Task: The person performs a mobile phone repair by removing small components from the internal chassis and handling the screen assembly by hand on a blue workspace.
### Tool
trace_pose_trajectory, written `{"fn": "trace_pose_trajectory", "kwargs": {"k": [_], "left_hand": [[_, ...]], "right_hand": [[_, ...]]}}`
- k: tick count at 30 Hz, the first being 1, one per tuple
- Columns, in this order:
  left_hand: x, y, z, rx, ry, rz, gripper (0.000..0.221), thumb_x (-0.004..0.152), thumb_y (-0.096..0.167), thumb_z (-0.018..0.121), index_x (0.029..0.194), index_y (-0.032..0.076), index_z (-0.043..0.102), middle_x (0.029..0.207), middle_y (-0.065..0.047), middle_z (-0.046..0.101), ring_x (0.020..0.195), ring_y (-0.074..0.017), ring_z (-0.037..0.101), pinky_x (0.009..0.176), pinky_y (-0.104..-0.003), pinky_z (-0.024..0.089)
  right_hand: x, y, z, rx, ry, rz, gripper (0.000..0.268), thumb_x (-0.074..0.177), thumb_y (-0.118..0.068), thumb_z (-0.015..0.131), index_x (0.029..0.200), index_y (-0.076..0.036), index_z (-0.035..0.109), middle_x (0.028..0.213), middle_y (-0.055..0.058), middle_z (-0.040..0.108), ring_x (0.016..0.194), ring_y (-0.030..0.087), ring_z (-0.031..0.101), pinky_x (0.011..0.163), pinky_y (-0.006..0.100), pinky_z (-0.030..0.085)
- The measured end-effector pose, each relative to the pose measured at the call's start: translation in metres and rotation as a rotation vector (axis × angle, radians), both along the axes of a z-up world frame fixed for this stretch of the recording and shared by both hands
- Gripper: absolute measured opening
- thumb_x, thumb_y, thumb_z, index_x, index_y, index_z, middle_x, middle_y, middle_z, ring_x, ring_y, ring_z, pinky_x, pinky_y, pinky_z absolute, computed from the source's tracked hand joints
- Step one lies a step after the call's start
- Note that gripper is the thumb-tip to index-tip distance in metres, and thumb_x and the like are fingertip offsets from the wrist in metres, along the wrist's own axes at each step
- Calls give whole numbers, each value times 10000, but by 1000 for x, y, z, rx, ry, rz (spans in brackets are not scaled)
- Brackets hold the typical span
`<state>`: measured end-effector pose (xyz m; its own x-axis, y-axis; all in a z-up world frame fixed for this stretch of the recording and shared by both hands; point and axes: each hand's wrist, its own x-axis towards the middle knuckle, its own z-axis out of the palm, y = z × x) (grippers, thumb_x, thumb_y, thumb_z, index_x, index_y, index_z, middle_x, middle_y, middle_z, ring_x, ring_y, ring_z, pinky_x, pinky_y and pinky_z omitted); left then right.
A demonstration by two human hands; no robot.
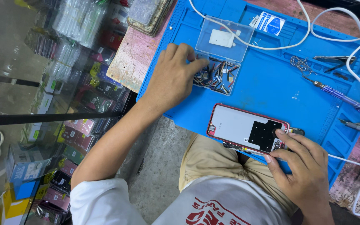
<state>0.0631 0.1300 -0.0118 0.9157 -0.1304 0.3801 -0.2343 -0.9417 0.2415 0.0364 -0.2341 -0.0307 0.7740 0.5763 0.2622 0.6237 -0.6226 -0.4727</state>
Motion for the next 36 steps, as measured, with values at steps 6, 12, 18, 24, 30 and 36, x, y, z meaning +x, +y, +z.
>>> {"fn": "trace_pose_trajectory", "kwargs": {"k": [6,12,18,24,30,36], "left_hand": [[3,-13,-2,17,52,-119,476,844,14,630,1272,176,760,1105,-103,564,1036,-298,517,910,-403,444],[-1,-12,1,-59,106,-197,496,828,-13,621,1248,197,780,1138,-84,576,1087,-282,530,918,-401,446],[-7,9,2,-21,33,-80,354,861,5,662,1171,135,774,1139,-77,581,1102,-287,537,938,-419,445],[-16,13,2,-40,59,-75,418,845,-19,647,1211,133,780,1137,-90,568,1064,-301,522,947,-412,440],[-10,9,-1,90,-19,-58,346,855,25,693,1169,151,769,1140,-77,565,1096,-282,527,928,-409,427],[1,7,1,-21,-26,-54,338,813,56,718,1142,114,773,1112,-75,575,1052,-291,522,886,-416,415]], "right_hand": [[0,-1,-1,-6,10,-5,144,805,-178,811,881,-129,699,1319,36,696,1260,242,594,1053,405,422],[-1,-1,-1,5,6,0,144,801,-175,811,875,-127,698,1317,35,698,1245,245,593,1047,406,425],[0,-2,-2,10,9,6,139,799,-173,811,873,-132,700,1316,33,696,1238,240,594,1046,404,426],[0,-2,-3,5,8,4,142,806,-176,812,879,-133,698,1320,29,696,1250,240,595,1048,403,424],[-1,-3,-4,-2,11,-3,146,802,-173,817,883,-138,701,1323,28,695,1258,236,594,1056,401,423],[-2,-2,-3,0,7,-7,145,802,-169,818,878,-143,697,1322,31,694,1265,240,594,1065,404,418]]}}
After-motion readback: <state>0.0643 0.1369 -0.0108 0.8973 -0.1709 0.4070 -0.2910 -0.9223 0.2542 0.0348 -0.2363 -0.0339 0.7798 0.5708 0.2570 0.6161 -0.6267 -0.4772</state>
